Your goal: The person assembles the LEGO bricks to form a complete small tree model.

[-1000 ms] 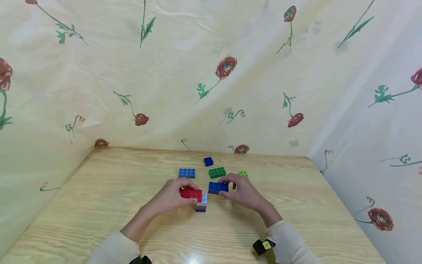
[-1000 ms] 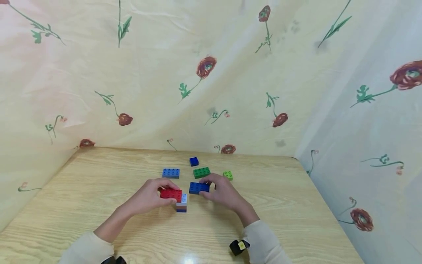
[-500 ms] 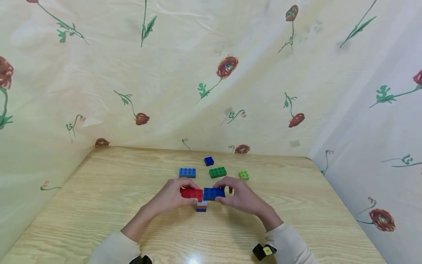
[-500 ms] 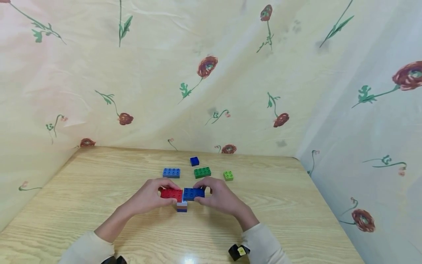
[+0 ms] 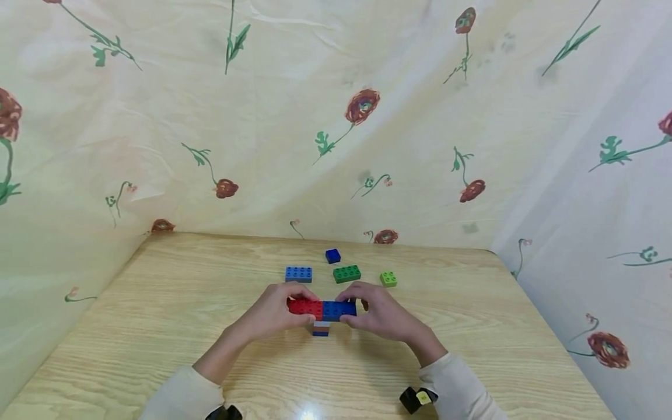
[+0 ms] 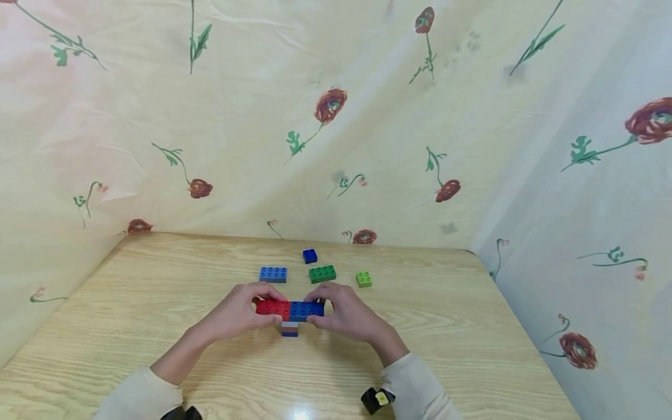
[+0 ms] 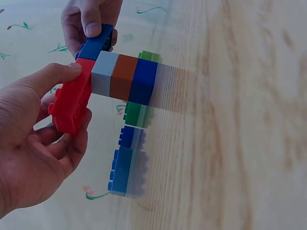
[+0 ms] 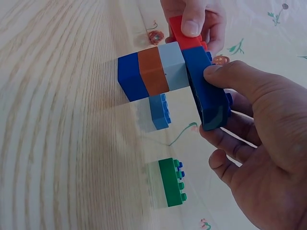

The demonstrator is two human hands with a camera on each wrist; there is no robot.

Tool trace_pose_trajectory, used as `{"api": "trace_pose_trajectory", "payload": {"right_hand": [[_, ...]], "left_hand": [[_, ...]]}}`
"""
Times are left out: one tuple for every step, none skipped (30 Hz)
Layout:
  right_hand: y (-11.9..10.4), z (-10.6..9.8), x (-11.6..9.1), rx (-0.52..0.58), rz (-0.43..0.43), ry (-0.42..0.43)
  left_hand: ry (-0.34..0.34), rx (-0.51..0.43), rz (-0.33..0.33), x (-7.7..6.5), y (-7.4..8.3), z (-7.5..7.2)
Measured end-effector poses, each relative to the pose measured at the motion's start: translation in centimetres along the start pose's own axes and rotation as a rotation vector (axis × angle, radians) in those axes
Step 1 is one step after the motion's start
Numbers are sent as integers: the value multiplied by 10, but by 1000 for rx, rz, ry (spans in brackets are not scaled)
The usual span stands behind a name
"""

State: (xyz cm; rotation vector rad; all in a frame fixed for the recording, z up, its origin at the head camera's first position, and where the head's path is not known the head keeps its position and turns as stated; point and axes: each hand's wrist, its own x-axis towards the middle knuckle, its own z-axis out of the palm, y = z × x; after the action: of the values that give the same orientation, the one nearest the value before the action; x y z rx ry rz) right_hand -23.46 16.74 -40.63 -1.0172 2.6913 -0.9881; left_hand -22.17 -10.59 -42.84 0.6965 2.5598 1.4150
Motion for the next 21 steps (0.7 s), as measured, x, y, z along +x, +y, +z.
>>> {"api": "trace_pose_trajectory", "payload": {"right_hand": [[0,0,0,-2,0,-3],[-1,-1,1,-6,0,-5],[-1,-1,1,-10,-1,-5],[-2,-1,2,-15,-1,-7],[-2,-1,2,-19,-2,-7],[-2,-1,2,-25,-3,-7],[-3,-2,2,-29,-2,-7],[-3,-2,2,-31,-1,-8],[-3,-2,2,-33,1,-8],[-3,-2,2,-35,4,-8],[-3,-2,2,-36,7,-8],[-3,-2,2,-37,10,-7],[-2,-2,1,-36,13,-6],[-2,-1,1,-37,16,-6],[-2,-1,1,-37,18,-5],[-2,-1,1,-37,19,-4],[-1,-1,1,-37,19,-4],[-1,-1,1,-37,20,-4],[-1,0,1,-38,22,-4],[-1,0,1,-38,23,-5],[0,0,1,-39,24,-4]], "left_hand": [[2,1,1,0,0,0],[3,2,2,0,0,0],[4,3,2,0,1,0],[4,4,2,0,1,0],[5,3,1,0,1,0],[5,3,1,0,1,0],[5,3,2,0,1,0],[5,3,3,0,0,0],[4,3,2,1,0,0],[5,2,2,1,0,1],[5,3,1,1,0,1],[4,4,2,1,0,1],[4,4,0,1,0,1],[3,6,-2,0,0,1],[2,7,-4,0,0,1],[0,8,-5,0,0,0],[-3,9,-7,-1,1,0],[-5,11,-10,-1,1,-1],[-7,11,-15,-2,1,-1],[-9,13,-19,-2,2,-2],[-10,17,-22,-2,2,-3]]}}
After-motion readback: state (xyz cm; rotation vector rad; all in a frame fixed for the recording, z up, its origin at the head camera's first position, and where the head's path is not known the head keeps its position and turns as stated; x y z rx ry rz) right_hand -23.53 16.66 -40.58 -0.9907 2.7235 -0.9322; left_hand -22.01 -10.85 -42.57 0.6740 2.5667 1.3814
